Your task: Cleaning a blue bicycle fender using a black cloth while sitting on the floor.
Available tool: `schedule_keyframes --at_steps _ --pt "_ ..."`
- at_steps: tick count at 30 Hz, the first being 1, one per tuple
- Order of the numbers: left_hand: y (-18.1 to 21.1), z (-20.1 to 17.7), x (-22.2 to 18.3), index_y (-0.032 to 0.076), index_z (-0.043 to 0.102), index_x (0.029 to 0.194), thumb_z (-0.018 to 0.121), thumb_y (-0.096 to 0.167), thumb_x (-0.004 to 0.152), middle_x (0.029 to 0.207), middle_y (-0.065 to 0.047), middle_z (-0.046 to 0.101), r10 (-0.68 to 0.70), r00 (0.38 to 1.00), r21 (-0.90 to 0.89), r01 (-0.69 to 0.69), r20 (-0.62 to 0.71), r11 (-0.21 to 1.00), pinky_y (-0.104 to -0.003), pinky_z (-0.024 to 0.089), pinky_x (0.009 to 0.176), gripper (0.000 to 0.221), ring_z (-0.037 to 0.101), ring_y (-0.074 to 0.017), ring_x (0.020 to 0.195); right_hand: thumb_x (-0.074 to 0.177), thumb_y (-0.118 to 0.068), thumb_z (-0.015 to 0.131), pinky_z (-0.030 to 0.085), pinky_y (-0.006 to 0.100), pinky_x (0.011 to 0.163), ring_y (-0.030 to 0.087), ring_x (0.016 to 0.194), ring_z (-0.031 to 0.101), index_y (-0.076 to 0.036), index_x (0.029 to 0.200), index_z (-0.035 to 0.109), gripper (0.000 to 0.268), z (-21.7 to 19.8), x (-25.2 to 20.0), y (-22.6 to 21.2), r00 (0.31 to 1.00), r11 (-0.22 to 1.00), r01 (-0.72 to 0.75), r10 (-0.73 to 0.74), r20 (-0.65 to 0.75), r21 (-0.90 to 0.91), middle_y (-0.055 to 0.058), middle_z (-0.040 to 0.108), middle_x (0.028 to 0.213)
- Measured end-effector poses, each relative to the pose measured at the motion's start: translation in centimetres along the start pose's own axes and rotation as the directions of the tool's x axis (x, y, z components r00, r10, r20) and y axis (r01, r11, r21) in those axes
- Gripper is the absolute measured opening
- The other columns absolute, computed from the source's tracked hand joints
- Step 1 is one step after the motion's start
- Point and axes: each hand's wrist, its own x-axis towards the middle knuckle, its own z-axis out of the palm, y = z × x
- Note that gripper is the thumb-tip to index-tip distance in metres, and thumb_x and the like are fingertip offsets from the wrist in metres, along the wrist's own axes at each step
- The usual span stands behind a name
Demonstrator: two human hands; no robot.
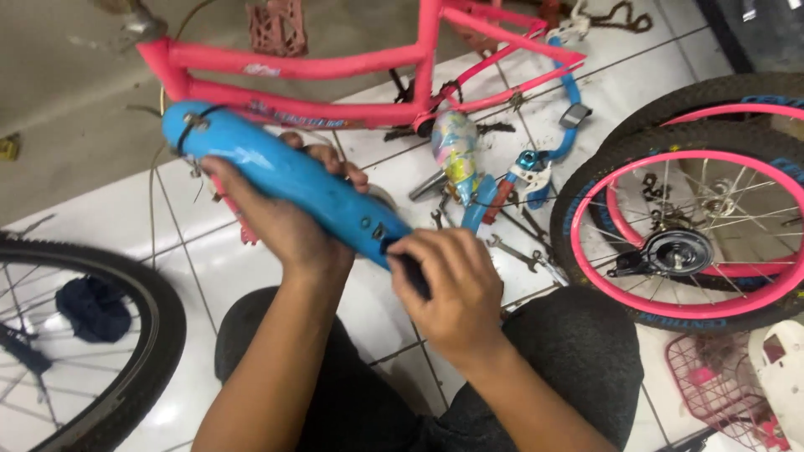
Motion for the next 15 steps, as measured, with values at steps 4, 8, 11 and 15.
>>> schedule_keyframes --at_steps 4,8,11,15 --pt "-0.1 -0.2 0.0 0.009 0.053 0.096 0.030 0.072 0.084 0.063 -0.009 0.057 -0.023 0.997 0.017 0.024 -0.068 1.000 -0.037 0.050 0.052 0.068 0.061 -0.0252 0.053 0.087 -0.011 0.080 0.047 0.034 0.078 0.019 0.090 0.060 -0.011 0.109 0.066 0.026 0.1 0.4 0.7 1.000 0.994 0.013 -0.013 -0.005 -0.104 0.003 0.070 0.102" --pt "-0.2 -0.1 -0.3 0.009 0.055 0.091 0.033 0.070 0.085 0.061 -0.008 0.054 0.015 1.000 0.001 -0.015 -0.003 1.000 -0.036 0.052 0.051 0.065 0.056 -0.0220 0.050 0.088 -0.008 0.076 0.049 0.039 0.087 0.023 0.095 0.061 -0.007 0.108 0.066 0.022 -0.3 0.3 0.2 1.000 1.000 0.000 0.000 0.031 0.003 0.005 0.069 0.105" --pt "-0.2 0.2 0.6 0.008 0.053 0.094 0.029 0.070 0.086 0.059 -0.008 0.053 0.057 0.998 0.000 -0.057 -0.020 0.998 -0.038 0.051 0.051 0.067 0.056 -0.0230 0.049 0.086 -0.010 0.077 0.048 0.037 0.083 0.020 0.092 0.060 -0.011 0.105 0.068 0.022 -0.2 0.9 0.1 0.999 1.000 0.028 -0.028 0.041 -0.007 0.002 0.069 0.103" --pt "-1.0 -0.5 0.3 0.009 0.057 0.094 0.030 0.072 0.084 0.062 -0.008 0.057 0.082 0.995 0.038 -0.084 0.052 0.996 -0.036 0.054 0.052 0.069 0.060 -0.0222 0.052 0.089 -0.004 0.078 0.051 0.038 0.085 0.024 0.095 0.062 -0.005 0.110 0.067 0.024 -0.4 1.2 0.4 0.998 1.000 -0.027 0.026 -0.059 -0.009 0.005 0.070 0.105"
